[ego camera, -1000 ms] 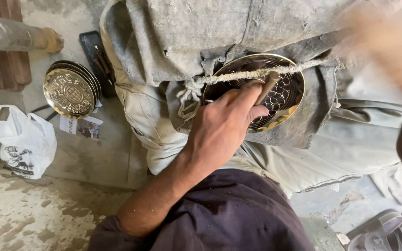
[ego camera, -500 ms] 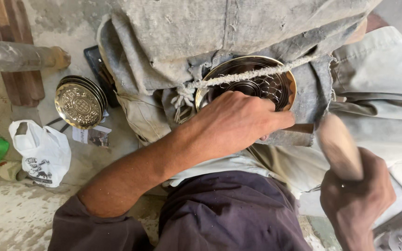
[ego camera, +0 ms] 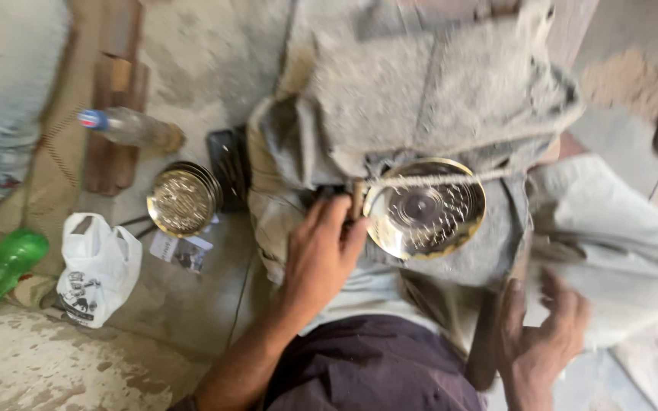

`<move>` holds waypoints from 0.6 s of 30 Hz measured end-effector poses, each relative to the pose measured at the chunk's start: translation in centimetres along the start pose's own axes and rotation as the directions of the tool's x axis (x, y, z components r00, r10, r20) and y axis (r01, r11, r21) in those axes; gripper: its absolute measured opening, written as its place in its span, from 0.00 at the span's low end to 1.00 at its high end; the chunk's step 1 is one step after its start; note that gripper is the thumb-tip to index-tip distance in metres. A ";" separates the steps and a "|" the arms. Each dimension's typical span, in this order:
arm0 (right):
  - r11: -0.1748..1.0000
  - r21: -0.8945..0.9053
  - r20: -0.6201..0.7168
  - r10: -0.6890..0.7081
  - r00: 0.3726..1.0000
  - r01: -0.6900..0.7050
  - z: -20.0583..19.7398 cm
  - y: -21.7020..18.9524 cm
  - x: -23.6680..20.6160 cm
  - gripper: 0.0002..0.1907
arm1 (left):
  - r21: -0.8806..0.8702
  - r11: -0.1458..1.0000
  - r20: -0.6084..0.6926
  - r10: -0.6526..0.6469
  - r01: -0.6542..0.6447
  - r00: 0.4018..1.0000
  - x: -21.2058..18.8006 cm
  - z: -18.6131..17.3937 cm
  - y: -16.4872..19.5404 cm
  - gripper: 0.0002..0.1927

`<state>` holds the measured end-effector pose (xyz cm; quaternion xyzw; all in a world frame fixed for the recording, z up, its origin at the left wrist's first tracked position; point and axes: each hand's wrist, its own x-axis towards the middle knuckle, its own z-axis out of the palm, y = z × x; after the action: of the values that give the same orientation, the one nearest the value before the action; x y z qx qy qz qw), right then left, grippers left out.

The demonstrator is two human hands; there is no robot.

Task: The person sits on the floor and decorates a brass plate by hand, holding a punch against the metal and striking it repeatedly with a wooden mallet to emboss patterns, repositioning the plate and punch as they work across the surface. Finished plates lie beside them on the floor.

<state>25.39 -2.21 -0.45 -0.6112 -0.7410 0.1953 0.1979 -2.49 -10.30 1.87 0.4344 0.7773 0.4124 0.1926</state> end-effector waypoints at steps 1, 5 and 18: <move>0.992 0.127 0.021 -0.019 1.000 0.016 0.3 -1.4 0.1 0.20 | -0.022 1.000 -0.022 -0.015 0.015 1.000 -0.3 0.0 -0.1 0.12; 0.962 -0.082 0.081 -0.255 0.964 0.262 1.3 -6.7 1.6 0.10 | -0.010 0.999 -0.050 -0.045 0.044 0.998 -1.3 -0.6 -0.1 0.10; 0.928 0.021 -0.017 -0.371 0.929 0.371 -5.4 -13.9 4.5 0.11 | -0.169 0.986 -0.083 -0.014 -0.001 0.996 -6.8 -3.3 2.9 0.24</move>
<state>15.94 0.03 11.71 -0.4592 -0.8393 0.1594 0.2434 0.53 -16.69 5.75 0.3962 0.7485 0.4939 0.1970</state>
